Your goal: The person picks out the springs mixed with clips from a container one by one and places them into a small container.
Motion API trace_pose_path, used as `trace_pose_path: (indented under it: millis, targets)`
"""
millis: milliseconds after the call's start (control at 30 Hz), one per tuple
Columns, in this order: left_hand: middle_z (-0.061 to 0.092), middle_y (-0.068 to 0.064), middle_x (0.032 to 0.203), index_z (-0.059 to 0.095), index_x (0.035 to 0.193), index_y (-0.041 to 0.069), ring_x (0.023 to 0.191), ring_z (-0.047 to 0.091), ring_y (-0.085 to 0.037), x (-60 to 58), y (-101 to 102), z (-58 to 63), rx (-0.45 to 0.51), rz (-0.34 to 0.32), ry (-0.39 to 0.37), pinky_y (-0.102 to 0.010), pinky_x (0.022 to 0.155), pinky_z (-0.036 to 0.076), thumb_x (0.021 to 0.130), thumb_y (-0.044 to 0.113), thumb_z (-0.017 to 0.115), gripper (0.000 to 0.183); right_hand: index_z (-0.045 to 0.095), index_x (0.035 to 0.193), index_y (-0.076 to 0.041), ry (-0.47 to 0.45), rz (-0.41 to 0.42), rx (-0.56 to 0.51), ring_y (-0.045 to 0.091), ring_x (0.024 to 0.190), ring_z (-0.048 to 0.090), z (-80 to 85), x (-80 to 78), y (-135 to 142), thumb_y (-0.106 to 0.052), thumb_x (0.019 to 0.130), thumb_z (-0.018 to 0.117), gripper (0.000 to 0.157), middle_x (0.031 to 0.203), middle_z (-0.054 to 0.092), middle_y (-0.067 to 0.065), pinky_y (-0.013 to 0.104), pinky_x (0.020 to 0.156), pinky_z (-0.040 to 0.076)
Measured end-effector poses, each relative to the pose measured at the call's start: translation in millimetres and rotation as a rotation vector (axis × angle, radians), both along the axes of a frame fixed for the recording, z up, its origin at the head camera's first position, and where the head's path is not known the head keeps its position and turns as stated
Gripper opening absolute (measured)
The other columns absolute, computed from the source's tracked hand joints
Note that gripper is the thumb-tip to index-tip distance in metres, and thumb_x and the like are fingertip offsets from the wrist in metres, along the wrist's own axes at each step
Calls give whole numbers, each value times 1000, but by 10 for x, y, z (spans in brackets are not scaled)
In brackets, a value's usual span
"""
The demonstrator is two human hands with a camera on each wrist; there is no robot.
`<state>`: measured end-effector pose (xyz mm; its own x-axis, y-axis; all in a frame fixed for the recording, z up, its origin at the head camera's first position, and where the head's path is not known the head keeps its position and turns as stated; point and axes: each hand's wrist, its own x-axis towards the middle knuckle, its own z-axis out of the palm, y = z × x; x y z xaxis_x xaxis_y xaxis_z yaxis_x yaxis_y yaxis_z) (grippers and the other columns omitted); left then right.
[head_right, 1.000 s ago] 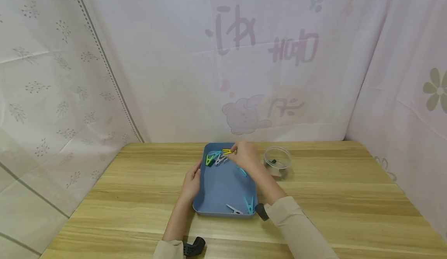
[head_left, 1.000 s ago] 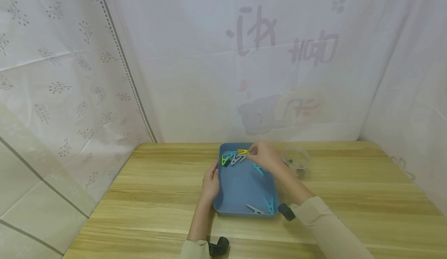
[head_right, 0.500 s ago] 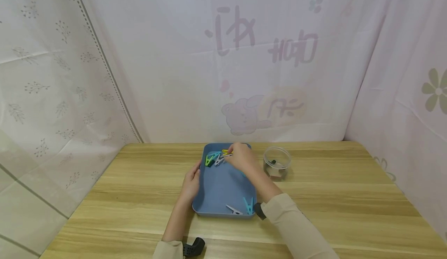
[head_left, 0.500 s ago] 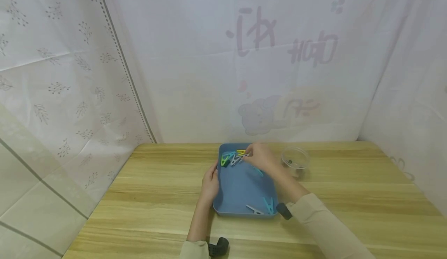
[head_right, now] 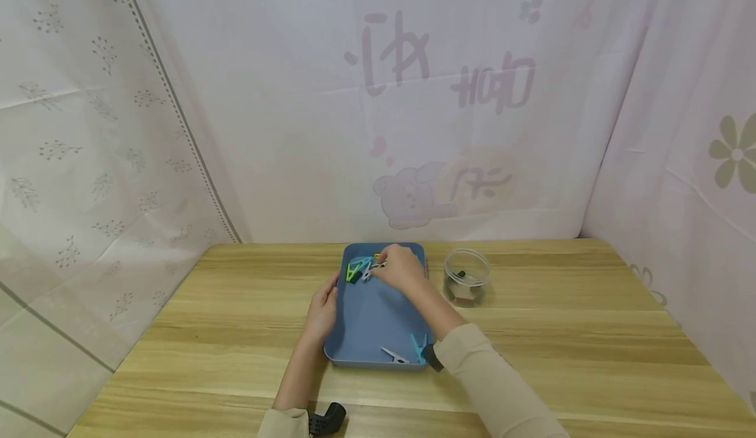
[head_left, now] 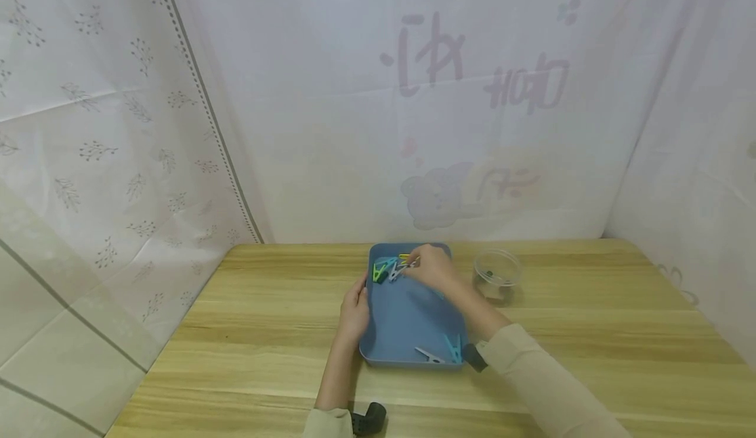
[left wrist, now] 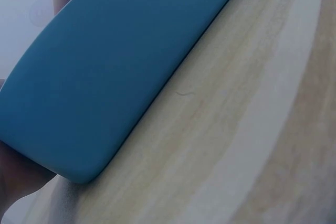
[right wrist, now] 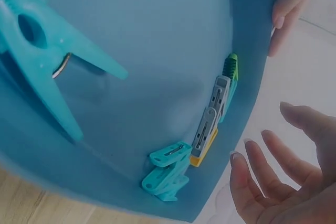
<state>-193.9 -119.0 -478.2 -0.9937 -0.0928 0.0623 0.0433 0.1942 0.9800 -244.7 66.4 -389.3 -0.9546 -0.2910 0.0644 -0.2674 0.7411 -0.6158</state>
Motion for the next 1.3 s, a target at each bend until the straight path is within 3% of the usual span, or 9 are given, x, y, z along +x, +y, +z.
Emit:
trace_pose_path:
  millis: [333, 733, 1300]
  targets:
    - [39, -25, 165, 40, 159, -5, 156, 30, -45, -3, -23, -8, 5, -15, 10, -60, 128, 27, 114, 4, 34, 46, 75, 117, 5, 12, -35, 22, 29, 89, 74, -86, -14, -101, -20, 94, 79, 34, 106, 78, 19, 40, 74, 63]
    - [39, -26, 165, 41, 159, -4, 156, 31, -46, -4, -30, -3, 10, -23, 18, -61, 128, 26, 113, 3, 34, 46, 75, 116, 5, 30, -46, 34, 34, 100, 75, -147, -49, -190, -21, 94, 80, 34, 115, 77, 21, 44, 81, 65]
    - [39, -28, 164, 41, 158, -6, 155, 30, -47, -12, -24, 1, 16, -29, 28, -62, 127, 27, 113, 2, 36, 46, 75, 116, 5, 2, -40, 92, 36, 101, 75, -203, -97, -262, -21, 95, 79, 34, 120, 75, 22, 43, 81, 65]
